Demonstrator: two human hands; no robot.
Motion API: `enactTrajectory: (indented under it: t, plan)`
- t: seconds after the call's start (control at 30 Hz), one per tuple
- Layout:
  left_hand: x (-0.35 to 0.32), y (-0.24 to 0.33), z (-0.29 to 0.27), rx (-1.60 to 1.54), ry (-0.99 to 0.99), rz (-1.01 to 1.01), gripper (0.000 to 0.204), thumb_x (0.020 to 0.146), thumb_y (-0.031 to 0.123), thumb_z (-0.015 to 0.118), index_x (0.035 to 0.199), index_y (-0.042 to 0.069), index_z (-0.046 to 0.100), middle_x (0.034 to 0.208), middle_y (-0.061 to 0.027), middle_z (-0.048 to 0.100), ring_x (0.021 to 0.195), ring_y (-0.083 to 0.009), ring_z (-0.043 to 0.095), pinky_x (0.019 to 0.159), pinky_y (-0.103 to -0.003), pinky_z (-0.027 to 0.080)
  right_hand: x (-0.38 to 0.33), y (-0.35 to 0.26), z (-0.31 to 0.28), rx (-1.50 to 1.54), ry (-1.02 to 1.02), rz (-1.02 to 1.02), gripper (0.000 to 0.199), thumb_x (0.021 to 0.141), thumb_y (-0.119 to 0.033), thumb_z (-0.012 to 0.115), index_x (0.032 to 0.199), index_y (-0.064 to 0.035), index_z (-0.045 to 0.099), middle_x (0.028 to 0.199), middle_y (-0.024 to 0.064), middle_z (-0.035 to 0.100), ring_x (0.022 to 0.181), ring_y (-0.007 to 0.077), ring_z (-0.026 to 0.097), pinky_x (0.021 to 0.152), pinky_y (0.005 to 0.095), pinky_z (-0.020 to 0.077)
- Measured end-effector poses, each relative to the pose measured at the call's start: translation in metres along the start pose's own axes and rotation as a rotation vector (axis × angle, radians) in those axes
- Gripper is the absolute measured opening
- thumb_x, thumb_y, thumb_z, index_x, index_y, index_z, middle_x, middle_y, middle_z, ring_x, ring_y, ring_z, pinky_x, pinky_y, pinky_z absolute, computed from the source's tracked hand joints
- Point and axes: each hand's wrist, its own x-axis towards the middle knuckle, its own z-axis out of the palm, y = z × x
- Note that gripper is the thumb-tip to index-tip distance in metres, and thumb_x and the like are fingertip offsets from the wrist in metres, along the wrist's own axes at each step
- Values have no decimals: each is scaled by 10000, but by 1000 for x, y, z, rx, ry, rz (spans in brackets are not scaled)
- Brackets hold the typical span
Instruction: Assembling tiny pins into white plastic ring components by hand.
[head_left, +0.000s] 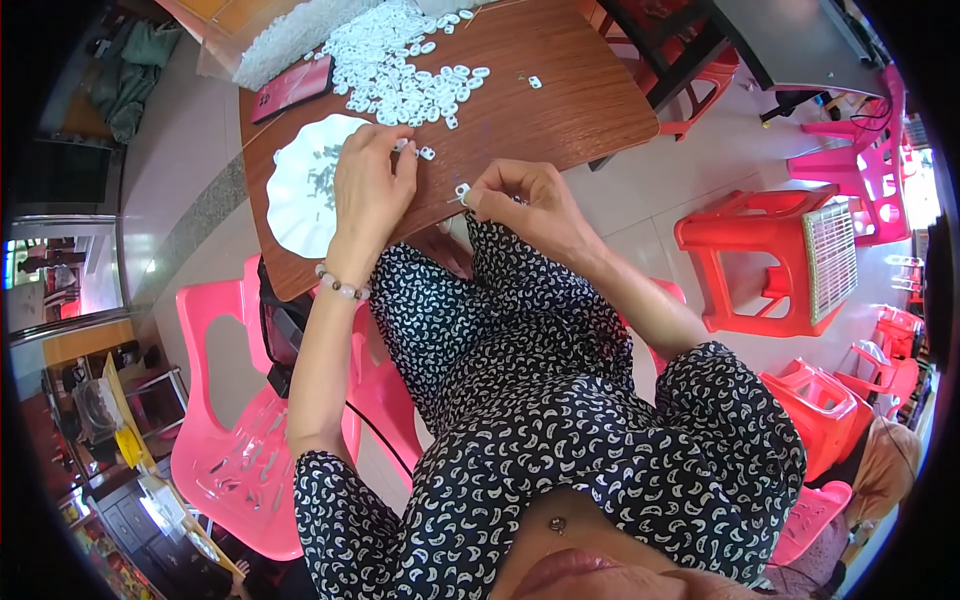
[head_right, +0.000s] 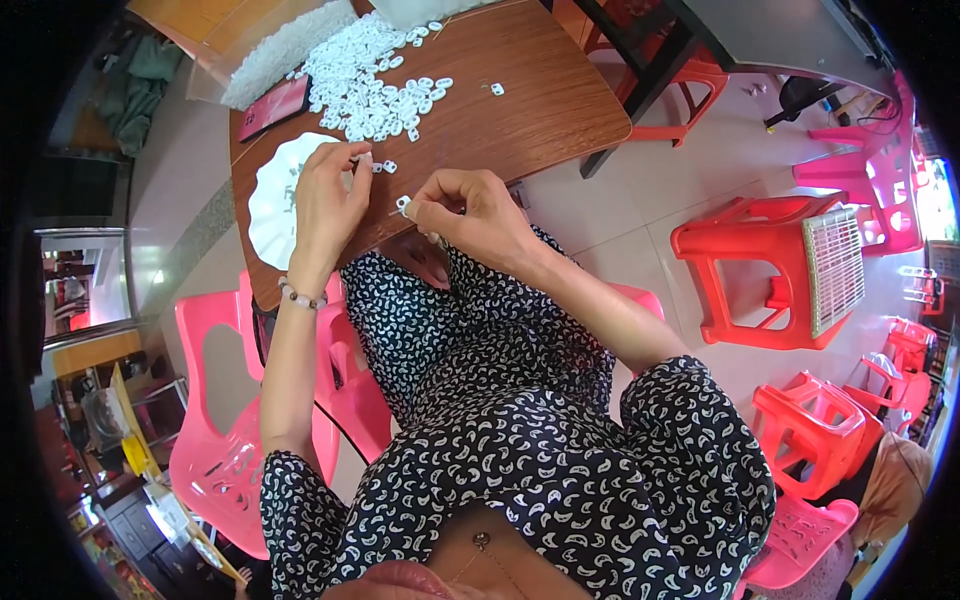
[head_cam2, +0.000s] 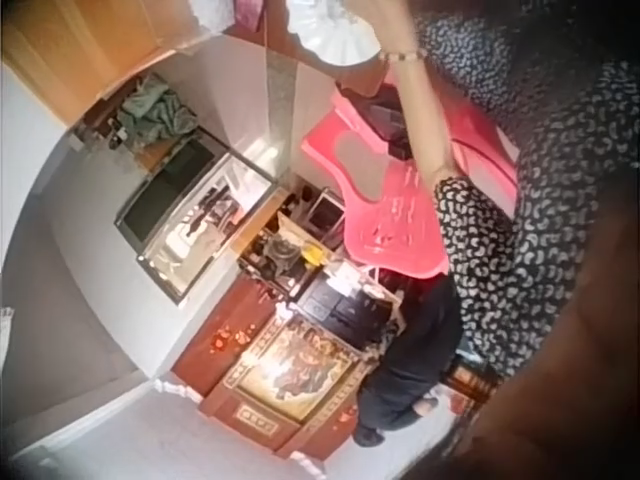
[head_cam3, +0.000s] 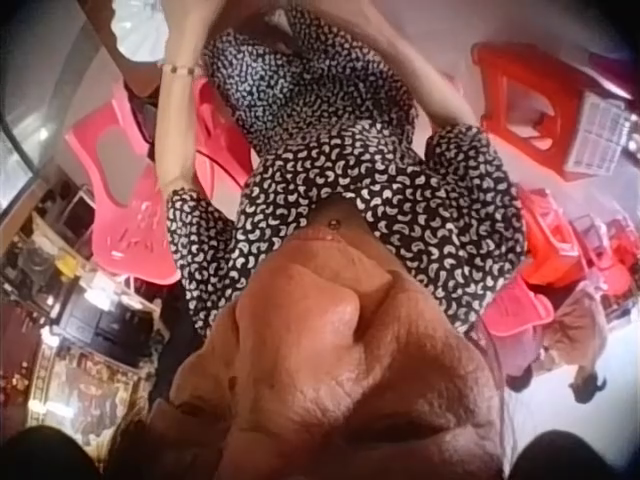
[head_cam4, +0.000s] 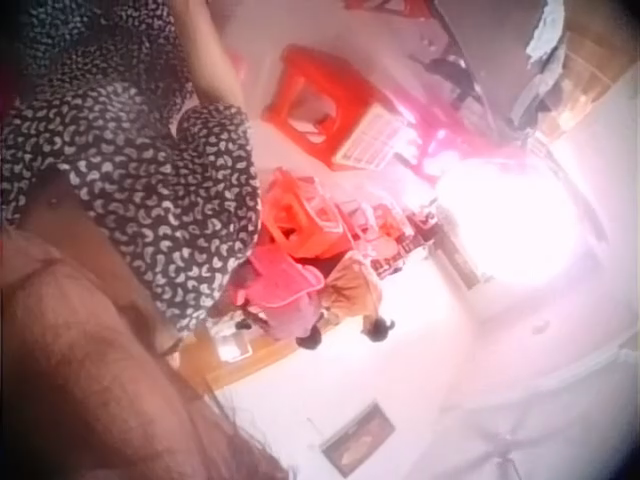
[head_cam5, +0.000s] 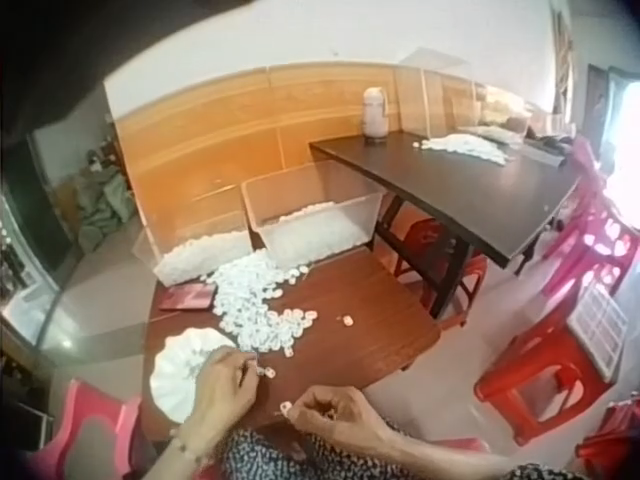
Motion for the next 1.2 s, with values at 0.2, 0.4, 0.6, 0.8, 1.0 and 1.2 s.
enactTrajectory:
  t: [0.2,0.4,0.6,0.8,1.0,1.2]
  plan:
    - [35,3,20,-53,-44,48,211,828,168,625,958,13,685,887,-177,630,907,-337,590,816,-416,457,-5,4,-4,-23,38,11,234,875,-218,637,822,9,635,684,16,631,631,45,541,585,229,431]
    - [58,8,42,151,-33,114,243,819,228,669,946,22,687,898,-160,649,800,-327,622,731,-407,491,-5,12,-6,-27,34,-23,220,868,-199,646,832,18,638,692,13,618,649,41,523,597,245,437]
    - [63,0,46,96,-171,-1,184,824,199,657,879,24,672,847,-152,631,861,-330,606,730,-426,491,-6,8,-10,-42,23,31,208,864,-198,629,807,2,637,734,13,635,718,64,556,683,244,445]
    - [56,0,52,81,-66,73,171,825,184,655,867,18,664,798,-159,640,800,-340,613,719,-434,483,-4,17,-13,-35,19,40,214,866,-207,632,813,0,640,732,13,633,721,62,557,687,237,438]
    - [54,2,47,39,-141,7,170,838,176,640,910,25,668,783,-162,645,772,-337,620,684,-419,488,-3,17,-12,3,58,1,231,866,-215,642,828,13,640,687,-2,619,634,39,509,579,233,418]
    - [36,11,19,-578,-134,-366,190,909,170,600,1011,31,678,847,-113,703,703,-126,627,580,-268,480,-4,11,-15,42,58,28,214,876,-192,630,841,19,637,736,4,630,690,43,531,626,225,429]
